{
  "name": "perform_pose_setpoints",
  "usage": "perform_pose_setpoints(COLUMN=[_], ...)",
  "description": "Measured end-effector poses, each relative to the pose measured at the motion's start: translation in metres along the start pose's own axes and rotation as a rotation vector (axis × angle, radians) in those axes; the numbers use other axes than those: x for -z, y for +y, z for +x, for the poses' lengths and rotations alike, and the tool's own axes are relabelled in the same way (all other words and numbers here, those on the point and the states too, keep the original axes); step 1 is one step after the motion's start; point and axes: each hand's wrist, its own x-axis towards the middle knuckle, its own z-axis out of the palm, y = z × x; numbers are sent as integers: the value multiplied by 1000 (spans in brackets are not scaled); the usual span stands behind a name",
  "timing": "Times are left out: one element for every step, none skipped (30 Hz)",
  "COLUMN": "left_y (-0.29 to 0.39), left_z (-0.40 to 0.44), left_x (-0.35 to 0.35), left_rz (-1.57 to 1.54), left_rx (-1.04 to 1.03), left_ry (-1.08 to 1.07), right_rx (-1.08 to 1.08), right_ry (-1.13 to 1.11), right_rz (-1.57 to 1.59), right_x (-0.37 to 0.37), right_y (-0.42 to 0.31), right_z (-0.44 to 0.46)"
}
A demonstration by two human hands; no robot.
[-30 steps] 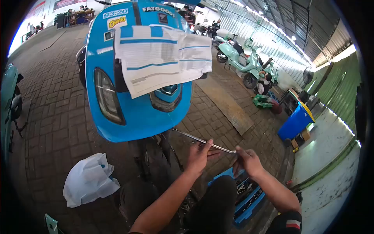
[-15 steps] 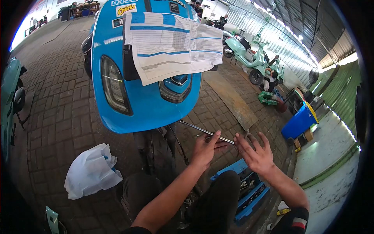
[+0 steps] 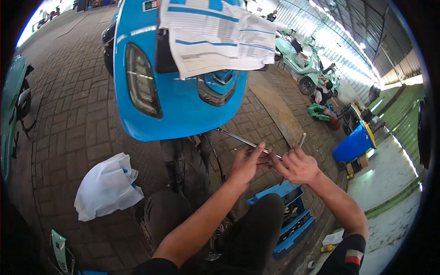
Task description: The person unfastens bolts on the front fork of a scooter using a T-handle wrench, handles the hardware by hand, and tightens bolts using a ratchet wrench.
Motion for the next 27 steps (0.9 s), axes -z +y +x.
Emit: perform_pose_setpoints(left_y=[-1, -2, -3, -4, -4, -3, -5, -10, -13, -15, -14, -16, -16, -15, -14, -13, -12, -12, -12, -10, -11, -13, -13, -14, -13, -7, -6], left_z=[1, 3, 5, 7, 7, 6, 4, 5, 8, 14, 13, 11, 12, 12, 12, 13, 14, 14, 14, 13, 14, 17, 17, 17, 18, 16, 17], left_x=[1, 2, 3, 5, 5, 6, 7, 11, 17, 22, 22, 21, 20, 19, 19, 20, 21, 21, 22, 19, 18, 19, 17, 17, 17, 15, 16], left_rz=[-16, -22, -27, -29, -30, 6, 43, 47, 76, 100, 96, 85, 78, 62, 60, 60, 59, 48, 42, 40, 38, 68, 67, 58, 49, 80, 79], left_rx=[-7, -7, 2, 13, 17, 25, 36, 43, 80, 107, 111, 95, 73, 61, 69, 66, 62, 52, 56, 41, 33, 34, 50, 30, 7, 11, 16], left_ry=[-22, -10, -28, -49, -43, -27, -11, -7, 21, 54, 71, 88, 103, 88, 100, 77, 55, 40, 51, 53, 54, 72, 76, 79, 82, 93, 97], right_rx=[11, -133, -281, -282, -904, -1527, -1533, -1611, -1679, -1729, -1785, -1855, -1918, -1843, -1850, -1647, -1337, -1336, -1195, -1053, -915, -778, -640, -764, -769, -1075, -1375], right_ry=[7, 62, 114, 113, 30, -75, -80, -44, -4, 35, 61, 82, 112, 262, 247, 461, 582, 570, 452, 340, 227, 114, 5, 65, 59, 5, -60], right_rz=[8, 130, 251, 259, 840, 1418, 1423, 1584, 1747, 1915, 2089, 2264, 2439, 2355, 2363, 1618, 914, 926, 850, 772, 693, 612, 532, 653, 658, 1034, 1415], right_x=[-2, -3, -4, -7, -10, -12, -11, -10, -10, -13, -13, -11, -11, -12, -14, -17, -19, -19, -16, -12, -7, -2, 0, -3, -4, -5, -4], right_y=[1, 2, 0, -6, -14, -20, -24, -27, -29, -27, -30, -38, -44, -47, -52, -58, -61, -61, -58, -52, -47, -45, -44, -48, -50, -51, -49], right_z=[7, 12, 15, 18, 21, 22, 20, 20, 21, 24, 25, 21, 18, 6, 1, -2, -4, -7, -10, -13, -18, -23, -27, -22, -24, -25, -20])
